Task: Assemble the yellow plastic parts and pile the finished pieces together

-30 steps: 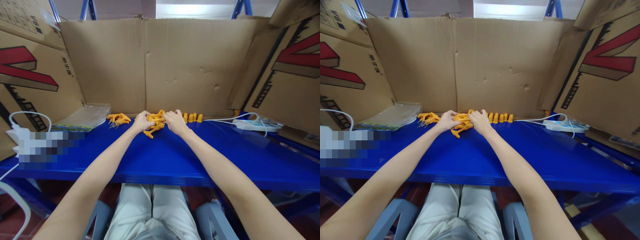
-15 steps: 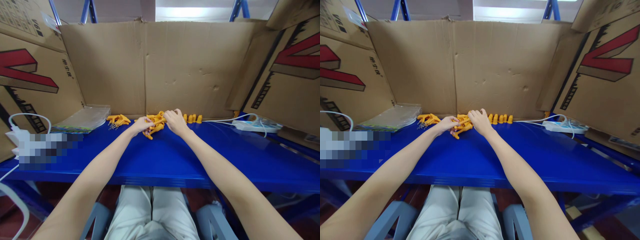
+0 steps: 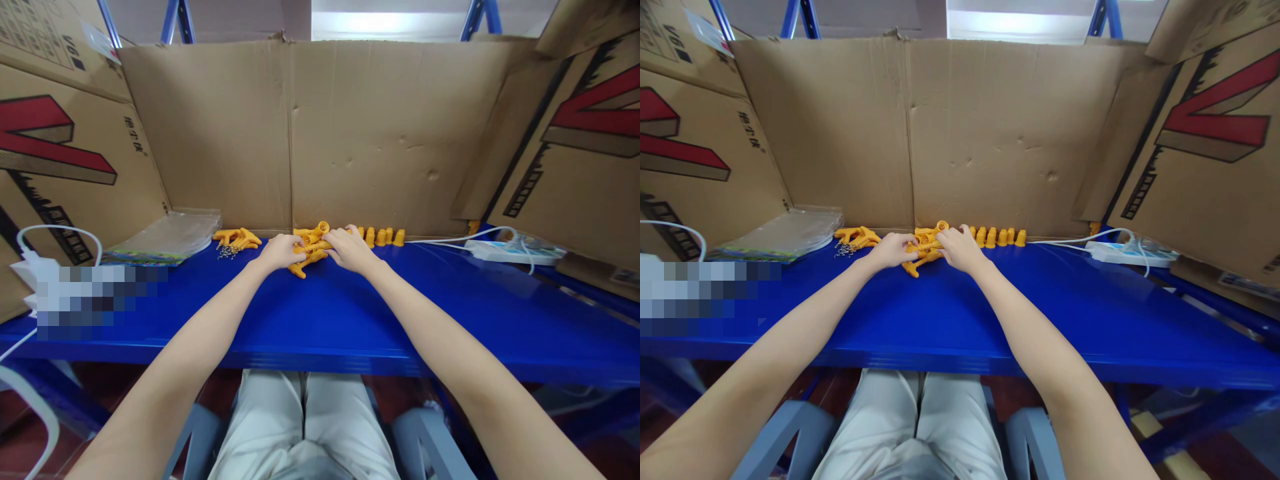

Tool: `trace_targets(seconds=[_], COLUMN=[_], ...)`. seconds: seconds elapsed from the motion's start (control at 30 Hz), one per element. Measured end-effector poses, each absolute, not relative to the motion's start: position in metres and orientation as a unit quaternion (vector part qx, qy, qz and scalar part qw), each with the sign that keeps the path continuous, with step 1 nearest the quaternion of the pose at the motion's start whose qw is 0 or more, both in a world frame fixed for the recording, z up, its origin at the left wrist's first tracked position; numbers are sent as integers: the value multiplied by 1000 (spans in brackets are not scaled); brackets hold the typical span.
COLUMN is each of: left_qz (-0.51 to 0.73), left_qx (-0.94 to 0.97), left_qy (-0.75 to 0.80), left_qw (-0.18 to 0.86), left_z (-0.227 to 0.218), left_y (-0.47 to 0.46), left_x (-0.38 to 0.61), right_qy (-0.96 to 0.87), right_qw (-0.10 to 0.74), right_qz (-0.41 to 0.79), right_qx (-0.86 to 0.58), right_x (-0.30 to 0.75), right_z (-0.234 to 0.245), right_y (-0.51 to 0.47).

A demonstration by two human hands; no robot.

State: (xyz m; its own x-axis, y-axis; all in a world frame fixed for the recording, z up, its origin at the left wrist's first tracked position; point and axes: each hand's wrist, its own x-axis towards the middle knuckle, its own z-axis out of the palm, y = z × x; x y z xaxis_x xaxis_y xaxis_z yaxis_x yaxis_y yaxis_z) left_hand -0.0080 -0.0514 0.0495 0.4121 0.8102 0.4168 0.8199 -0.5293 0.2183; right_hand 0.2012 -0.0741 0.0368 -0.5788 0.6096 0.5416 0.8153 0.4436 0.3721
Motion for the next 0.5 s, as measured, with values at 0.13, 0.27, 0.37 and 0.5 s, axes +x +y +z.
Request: trace_targets(seconds=[0.13, 0.27, 0.37, 0.5], left_qz=[-226, -224, -260, -307], left_qx=[-833, -812, -776, -714], left_qy=[-505, -539, -573, -629], left_qw=[17, 25, 34, 24], left_z=[50, 46, 43, 41], left_y=[-51, -43, -32, -19], left_x=[-8, -14, -23, -41], right_qy=[-809, -756, -684, -578], right_qw=[203, 262, 325, 366], right_qz=[-330, -318, -286, -218], right_qx=[-441, -508, -587, -696], right_x=[203, 217, 238, 271], right_z=[40, 44, 44, 35], right_y=[-75, -71, -63, -54])
